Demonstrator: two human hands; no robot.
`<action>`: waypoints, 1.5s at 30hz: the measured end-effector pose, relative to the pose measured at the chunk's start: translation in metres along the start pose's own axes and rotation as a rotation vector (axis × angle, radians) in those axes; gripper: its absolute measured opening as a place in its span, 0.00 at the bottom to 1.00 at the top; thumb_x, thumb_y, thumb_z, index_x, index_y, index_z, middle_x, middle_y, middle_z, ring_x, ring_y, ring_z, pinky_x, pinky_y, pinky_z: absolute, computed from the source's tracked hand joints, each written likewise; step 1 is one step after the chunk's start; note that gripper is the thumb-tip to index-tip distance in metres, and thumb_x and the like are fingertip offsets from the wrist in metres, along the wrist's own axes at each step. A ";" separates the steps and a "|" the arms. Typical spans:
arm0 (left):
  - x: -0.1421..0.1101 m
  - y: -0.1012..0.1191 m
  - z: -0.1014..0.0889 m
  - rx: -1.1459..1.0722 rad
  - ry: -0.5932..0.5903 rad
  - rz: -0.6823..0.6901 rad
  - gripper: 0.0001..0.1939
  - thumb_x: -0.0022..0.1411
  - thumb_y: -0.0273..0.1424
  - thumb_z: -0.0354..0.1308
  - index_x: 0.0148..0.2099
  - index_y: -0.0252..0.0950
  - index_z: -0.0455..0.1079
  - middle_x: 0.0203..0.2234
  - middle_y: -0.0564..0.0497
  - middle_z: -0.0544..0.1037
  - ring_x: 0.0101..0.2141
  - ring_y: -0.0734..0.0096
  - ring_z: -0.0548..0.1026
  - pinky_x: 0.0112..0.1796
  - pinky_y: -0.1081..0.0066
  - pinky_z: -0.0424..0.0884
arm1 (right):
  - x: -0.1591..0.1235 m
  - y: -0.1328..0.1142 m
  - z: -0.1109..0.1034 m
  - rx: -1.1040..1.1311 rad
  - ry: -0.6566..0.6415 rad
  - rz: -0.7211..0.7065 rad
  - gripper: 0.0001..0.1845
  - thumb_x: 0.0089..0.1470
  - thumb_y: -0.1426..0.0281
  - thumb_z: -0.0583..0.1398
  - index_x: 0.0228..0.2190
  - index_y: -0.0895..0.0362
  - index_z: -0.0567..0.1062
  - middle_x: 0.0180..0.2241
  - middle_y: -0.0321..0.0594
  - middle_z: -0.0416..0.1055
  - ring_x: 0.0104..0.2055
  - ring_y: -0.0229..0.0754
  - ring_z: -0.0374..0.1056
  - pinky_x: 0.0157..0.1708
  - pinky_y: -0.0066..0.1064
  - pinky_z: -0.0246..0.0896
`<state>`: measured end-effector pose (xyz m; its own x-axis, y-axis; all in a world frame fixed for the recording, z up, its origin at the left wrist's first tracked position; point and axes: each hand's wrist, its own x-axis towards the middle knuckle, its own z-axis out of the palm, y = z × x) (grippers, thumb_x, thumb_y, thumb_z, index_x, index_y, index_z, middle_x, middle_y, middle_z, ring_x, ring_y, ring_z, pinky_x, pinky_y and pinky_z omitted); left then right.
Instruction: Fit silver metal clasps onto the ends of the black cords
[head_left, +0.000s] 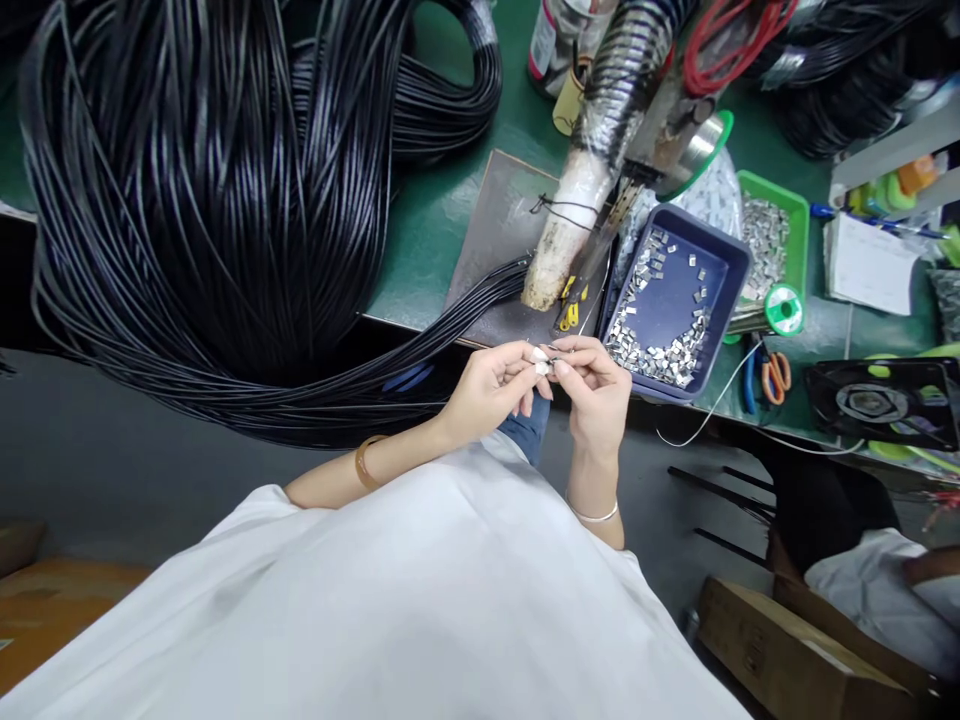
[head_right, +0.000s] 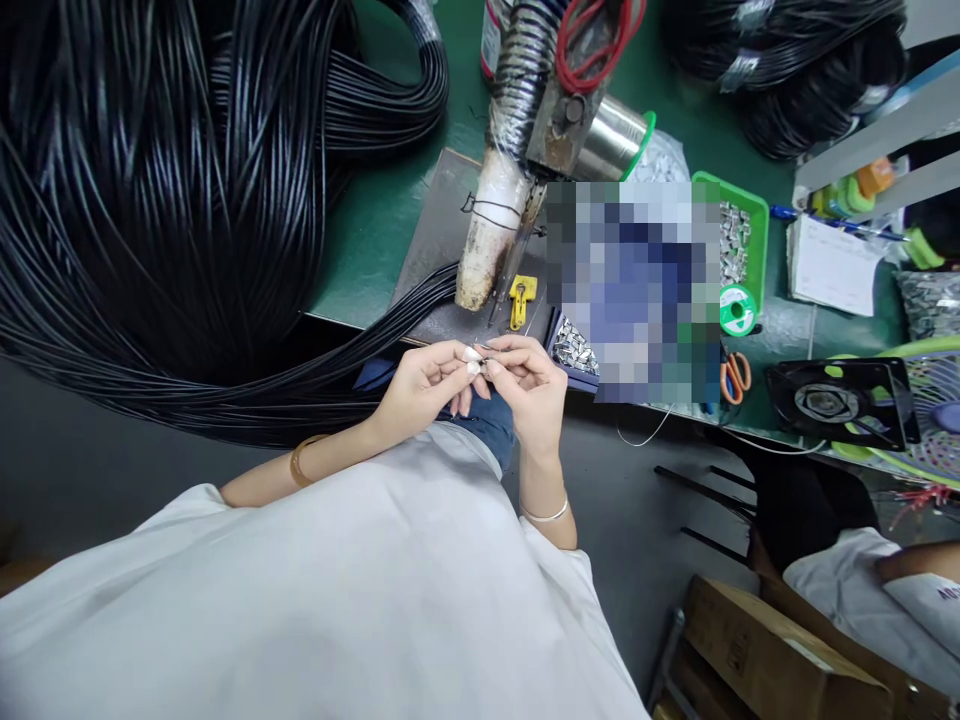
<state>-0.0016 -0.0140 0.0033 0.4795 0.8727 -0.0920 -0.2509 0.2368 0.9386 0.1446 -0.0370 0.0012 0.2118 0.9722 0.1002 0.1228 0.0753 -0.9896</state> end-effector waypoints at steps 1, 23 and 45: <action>0.001 0.000 -0.001 -0.038 0.001 -0.032 0.16 0.62 0.42 0.60 0.37 0.33 0.67 0.24 0.51 0.77 0.16 0.81 0.69 0.18 0.78 0.64 | -0.001 -0.002 0.001 -0.054 0.016 -0.025 0.04 0.52 0.67 0.65 0.29 0.55 0.77 0.39 0.38 0.75 0.40 0.38 0.77 0.39 0.31 0.77; 0.030 -0.002 -0.006 -0.086 0.164 0.011 0.05 0.48 0.27 0.65 0.25 0.30 0.72 0.21 0.54 0.74 0.24 0.80 0.69 0.30 0.78 0.66 | -0.002 0.001 0.001 -0.368 0.236 -0.386 0.04 0.57 0.75 0.60 0.35 0.55 0.74 0.36 0.37 0.77 0.38 0.36 0.75 0.35 0.30 0.74; 0.023 0.007 -0.010 -0.075 0.023 0.026 0.15 0.55 0.38 0.66 0.26 0.31 0.73 0.16 0.58 0.63 0.20 0.82 0.59 0.27 0.76 0.61 | 0.000 0.000 -0.010 -0.581 0.029 -0.612 0.14 0.54 0.80 0.63 0.40 0.52 0.77 0.44 0.38 0.75 0.45 0.37 0.74 0.45 0.33 0.74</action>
<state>-0.0006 0.0114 0.0043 0.4526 0.8884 -0.0770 -0.3254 0.2449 0.9133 0.1546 -0.0389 0.0019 -0.0303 0.7905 0.6117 0.7013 0.4528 -0.5505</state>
